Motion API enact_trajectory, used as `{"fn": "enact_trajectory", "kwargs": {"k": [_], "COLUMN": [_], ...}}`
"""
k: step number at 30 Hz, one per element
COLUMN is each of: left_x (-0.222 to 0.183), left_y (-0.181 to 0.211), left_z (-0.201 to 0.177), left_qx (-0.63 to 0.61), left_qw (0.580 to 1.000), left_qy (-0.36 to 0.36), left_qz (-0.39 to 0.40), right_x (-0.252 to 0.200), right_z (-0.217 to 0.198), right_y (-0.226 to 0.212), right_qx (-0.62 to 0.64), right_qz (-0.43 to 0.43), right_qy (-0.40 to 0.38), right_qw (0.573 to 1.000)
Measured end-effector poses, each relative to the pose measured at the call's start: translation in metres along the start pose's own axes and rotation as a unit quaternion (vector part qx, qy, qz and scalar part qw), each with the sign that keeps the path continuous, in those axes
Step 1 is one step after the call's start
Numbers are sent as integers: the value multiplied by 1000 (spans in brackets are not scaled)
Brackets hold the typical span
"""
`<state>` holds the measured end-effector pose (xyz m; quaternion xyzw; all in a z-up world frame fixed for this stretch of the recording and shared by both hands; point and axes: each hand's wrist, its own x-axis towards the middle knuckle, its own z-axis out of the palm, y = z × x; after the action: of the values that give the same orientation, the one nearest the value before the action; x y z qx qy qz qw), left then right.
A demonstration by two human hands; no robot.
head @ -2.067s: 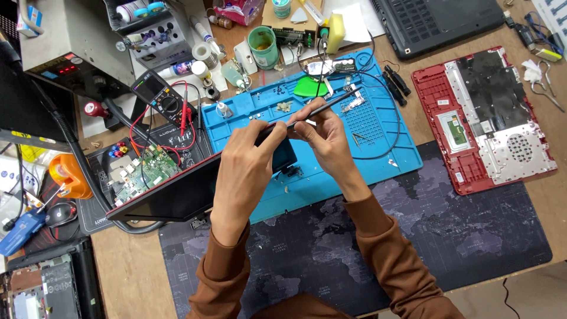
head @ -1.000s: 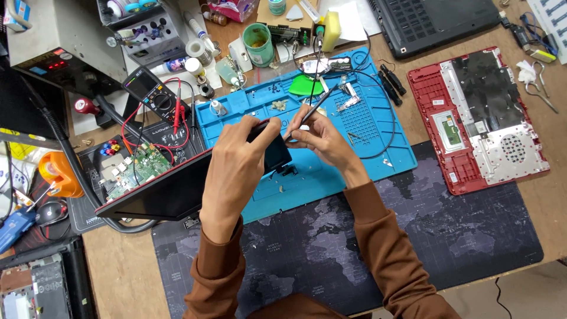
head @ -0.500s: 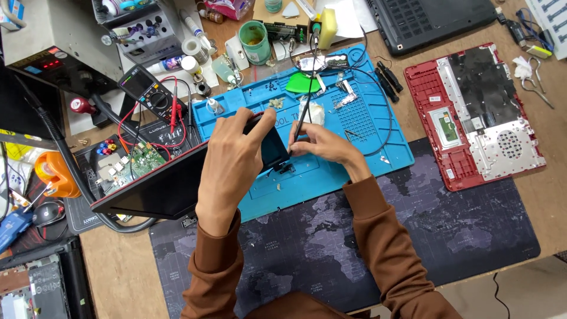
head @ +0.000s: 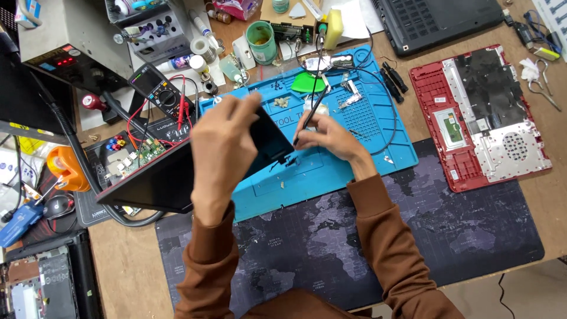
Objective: Testing a motherboard with a multimeter and disassembling a laptop screen assembly.
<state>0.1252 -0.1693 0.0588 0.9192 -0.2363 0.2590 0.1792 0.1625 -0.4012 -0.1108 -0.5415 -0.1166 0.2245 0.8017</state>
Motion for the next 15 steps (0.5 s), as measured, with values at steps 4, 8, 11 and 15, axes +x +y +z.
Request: {"fn": "enact_trajectory", "kwargs": {"k": [4, 8, 11, 15], "left_x": [10, 9, -16, -68], "left_y": [0, -13, -60, -112], "left_z": [-50, -76, -46, 21], "left_qx": [-122, -208, -312, -389], "left_qw": [988, 958, 902, 826], "left_qy": [64, 127, 175, 247], "left_qz": [-66, -147, -242, -325], "right_x": [0, -8, -3, 2], "right_z": [5, 34, 42, 56], "right_y": [-12, -42, -36, -31], "right_qx": [139, 111, 155, 185], "right_qz": [-76, -109, -123, -117], "right_qy": [49, 86, 71, 88], "right_qw": [986, 984, 978, 972]}}
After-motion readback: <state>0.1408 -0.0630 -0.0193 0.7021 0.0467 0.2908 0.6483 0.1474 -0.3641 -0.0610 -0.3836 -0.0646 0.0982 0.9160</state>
